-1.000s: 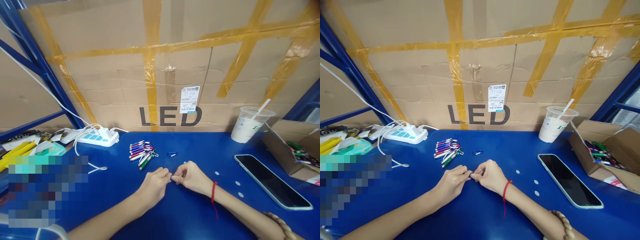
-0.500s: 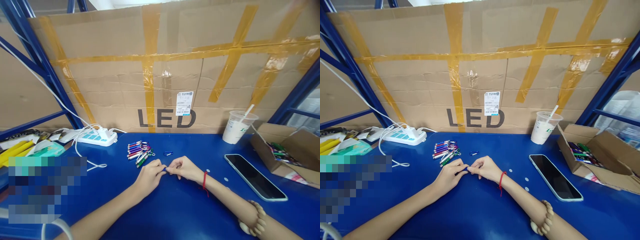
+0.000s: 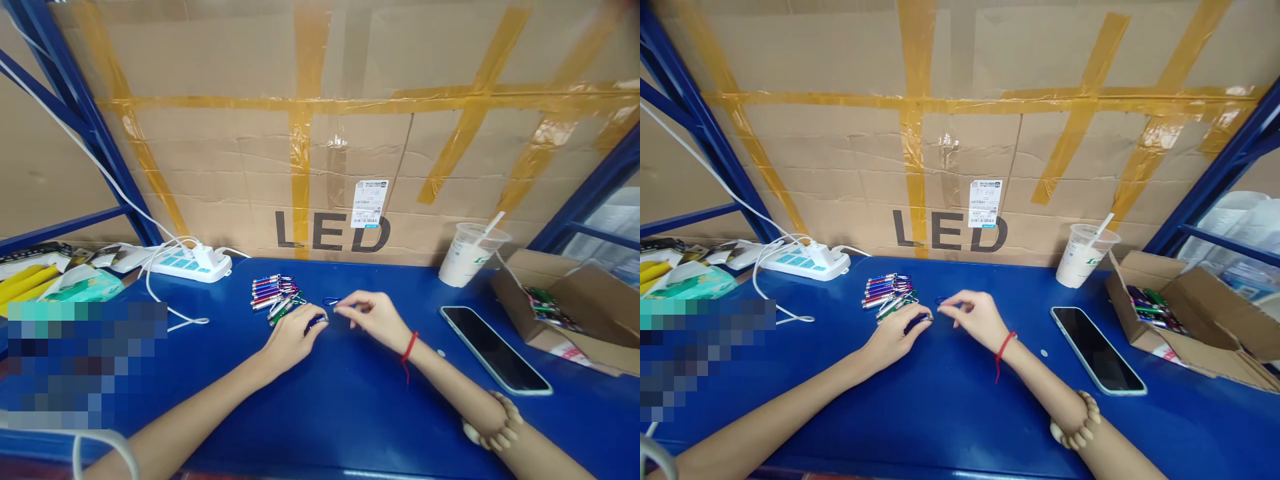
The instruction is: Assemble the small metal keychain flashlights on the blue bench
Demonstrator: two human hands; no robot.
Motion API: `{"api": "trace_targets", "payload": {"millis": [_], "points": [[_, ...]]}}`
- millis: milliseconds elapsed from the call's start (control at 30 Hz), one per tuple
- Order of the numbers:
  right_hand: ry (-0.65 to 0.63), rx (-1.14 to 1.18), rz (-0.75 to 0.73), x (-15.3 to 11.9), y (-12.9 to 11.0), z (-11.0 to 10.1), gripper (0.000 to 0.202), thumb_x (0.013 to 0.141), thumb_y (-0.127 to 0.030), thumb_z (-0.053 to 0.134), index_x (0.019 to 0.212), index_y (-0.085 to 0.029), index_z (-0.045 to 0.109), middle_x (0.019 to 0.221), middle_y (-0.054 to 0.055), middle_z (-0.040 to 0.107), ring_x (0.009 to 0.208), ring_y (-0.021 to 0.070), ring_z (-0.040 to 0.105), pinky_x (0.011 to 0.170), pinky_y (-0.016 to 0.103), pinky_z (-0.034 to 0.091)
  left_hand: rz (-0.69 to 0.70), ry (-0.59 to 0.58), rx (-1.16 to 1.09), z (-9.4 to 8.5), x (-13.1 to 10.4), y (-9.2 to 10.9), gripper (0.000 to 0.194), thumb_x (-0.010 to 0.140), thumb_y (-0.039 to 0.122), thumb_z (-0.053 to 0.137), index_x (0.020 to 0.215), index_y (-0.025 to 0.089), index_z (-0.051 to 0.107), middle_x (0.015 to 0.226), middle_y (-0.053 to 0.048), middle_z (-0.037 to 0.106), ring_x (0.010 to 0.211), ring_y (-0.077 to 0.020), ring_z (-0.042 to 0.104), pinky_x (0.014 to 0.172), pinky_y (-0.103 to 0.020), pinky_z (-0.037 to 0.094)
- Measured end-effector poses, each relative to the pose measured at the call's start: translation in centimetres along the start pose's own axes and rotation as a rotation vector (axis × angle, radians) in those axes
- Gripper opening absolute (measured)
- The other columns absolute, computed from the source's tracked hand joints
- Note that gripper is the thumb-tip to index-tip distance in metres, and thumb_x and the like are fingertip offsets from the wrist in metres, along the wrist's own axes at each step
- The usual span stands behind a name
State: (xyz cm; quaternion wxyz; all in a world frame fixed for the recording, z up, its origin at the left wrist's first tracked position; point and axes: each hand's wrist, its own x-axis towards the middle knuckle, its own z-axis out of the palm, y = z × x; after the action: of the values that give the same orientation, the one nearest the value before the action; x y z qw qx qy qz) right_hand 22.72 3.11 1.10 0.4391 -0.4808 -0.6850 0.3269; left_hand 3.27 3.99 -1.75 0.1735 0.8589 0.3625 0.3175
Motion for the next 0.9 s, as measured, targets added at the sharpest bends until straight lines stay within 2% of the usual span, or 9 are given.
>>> {"api": "trace_targets", "payload": {"millis": [67, 133, 233, 300, 400, 467, 567, 733, 900], "points": [[0.175, -0.005, -0.066, 0.4, -1.2, -2.6, 0.028, 0.069, -0.041, 0.066, 0.073, -0.013, 0.068, 0.078, 0.007, 0.067, 0.05, 0.0116, 0.058, 0.044, 0.022, 0.048, -0.084, 0.022, -0.037, -0.3, 0.2, -0.3, 0.012, 0.088, 0.026, 0.042, 0.093, 0.021, 0.052, 0.092, -0.002, 0.062, 0.087, -0.0173, 0.059, 0.079, -0.029, 0.043], [0.465, -0.024, -0.111, 0.3, -2.3, -5.8, 0.027, 0.068, -0.04, 0.067, 0.075, -0.014, 0.068, 0.079, 0.007, 0.067, 0.059, 0.0145, 0.062, 0.045, 0.022, 0.049, -0.157, 0.05, -0.087, -0.5, 0.3, -0.5, 0.011, 0.087, 0.029, 0.043, 0.093, 0.022, 0.049, 0.091, -0.001, 0.063, 0.089, -0.0184, 0.059, 0.076, -0.029, 0.044], [0.793, -0.056, -0.109, -0.8, -3.2, -11.1, 0.025, 0.063, -0.035, 0.072, 0.074, -0.013, 0.067, 0.077, 0.007, 0.067, 0.062, 0.0164, 0.063, 0.052, 0.025, 0.052, -0.138, 0.016, -0.177, -0.6, 0.2, -0.2, 0.011, 0.088, 0.03, 0.041, 0.092, 0.021, 0.046, 0.084, -0.001, 0.064, 0.083, -0.0172, 0.061, 0.074, -0.028, 0.045], [0.823, -0.077, -0.056, -1.9, -2.8, -14.7, 0.02, 0.062, -0.029, 0.073, 0.069, -0.012, 0.065, 0.076, 0.009, 0.067, 0.065, 0.0178, 0.064, 0.057, 0.027, 0.053, -0.052, -0.074, -0.188, -0.5, -0.1, 0.3, 0.011, 0.089, 0.03, 0.038, 0.092, 0.021, 0.044, 0.081, -0.001, 0.063, 0.077, -0.0159, 0.061, 0.071, -0.026, 0.045], [0.795, -0.361, 0.36, -3.6, -1.1, -20.0, 0.013, 0.063, -0.024, 0.071, 0.064, -0.014, 0.063, 0.065, 0.007, 0.066, 0.061, 0.016, 0.063, 0.061, 0.026, 0.05, 0.137, -0.205, -0.023, -0.6, -0.2, 0.7, 0.013, 0.09, 0.029, 0.036, 0.093, 0.02, 0.046, 0.083, -0.002, 0.061, 0.073, -0.016, 0.059, 0.067, -0.026, 0.044], [0.8, -0.411, 0.455, -4.8, 0.1, -23.1, 0.01, 0.062, -0.019, 0.07, 0.063, -0.013, 0.063, 0.064, 0.008, 0.066, 0.059, 0.0171, 0.063, 0.06, 0.028, 0.049, 0.222, -0.188, 0.105, -0.9, -0.1, 0.4, 0.015, 0.091, 0.029, 0.035, 0.093, 0.02, 0.047, 0.086, -0.004, 0.061, 0.078, -0.0178, 0.059, 0.071, -0.028, 0.043], [0.73, -0.466, 0.554, -6.5, 1.6, -26.7, 0.016, 0.058, -0.02, 0.073, 0.071, -0.012, 0.068, 0.067, 0.008, 0.068, 0.06, 0.0176, 0.063, 0.063, 0.029, 0.049, 0.164, -0.098, 0.138, -1.3, 0.3, -0.8, 0.017, 0.091, 0.033, 0.035, 0.092, 0.02, 0.046, 0.086, -0.003, 0.061, 0.077, -0.0166, 0.059, 0.069, -0.026, 0.043], [0.555, -0.56, 0.657, -7.5, 3.4, -29.5, 0.01, 0.062, -0.016, 0.071, 0.065, -0.007, 0.067, 0.06, 0.01, 0.066, 0.053, 0.0175, 0.062, 0.056, 0.028, 0.049, 0.006, -0.08, 0.135, -1.3, 0.9, -2.2, 0.023, 0.089, 0.042, 0.036, 0.093, 0.022, 0.045, 0.081, -0.001, 0.062, 0.066, -0.0151, 0.059, 0.062, -0.024, 0.044], [0.567, -0.784, 0.511, -6.2, 4.5, -30.9, 0.017, 0.087, -0.018, 0.051, 0.076, -0.011, 0.062, 0.075, 0.002, 0.063, 0.066, 0.0086, 0.06, 0.062, 0.021, 0.049, -0.077, -0.049, 0.11, -1.0, 0.8, -2.9, 0.029, 0.086, 0.048, 0.037, 0.097, 0.022, 0.045, 0.082, -0.002, 0.064, 0.07, -0.0169, 0.061, 0.063, -0.024, 0.046]]}}
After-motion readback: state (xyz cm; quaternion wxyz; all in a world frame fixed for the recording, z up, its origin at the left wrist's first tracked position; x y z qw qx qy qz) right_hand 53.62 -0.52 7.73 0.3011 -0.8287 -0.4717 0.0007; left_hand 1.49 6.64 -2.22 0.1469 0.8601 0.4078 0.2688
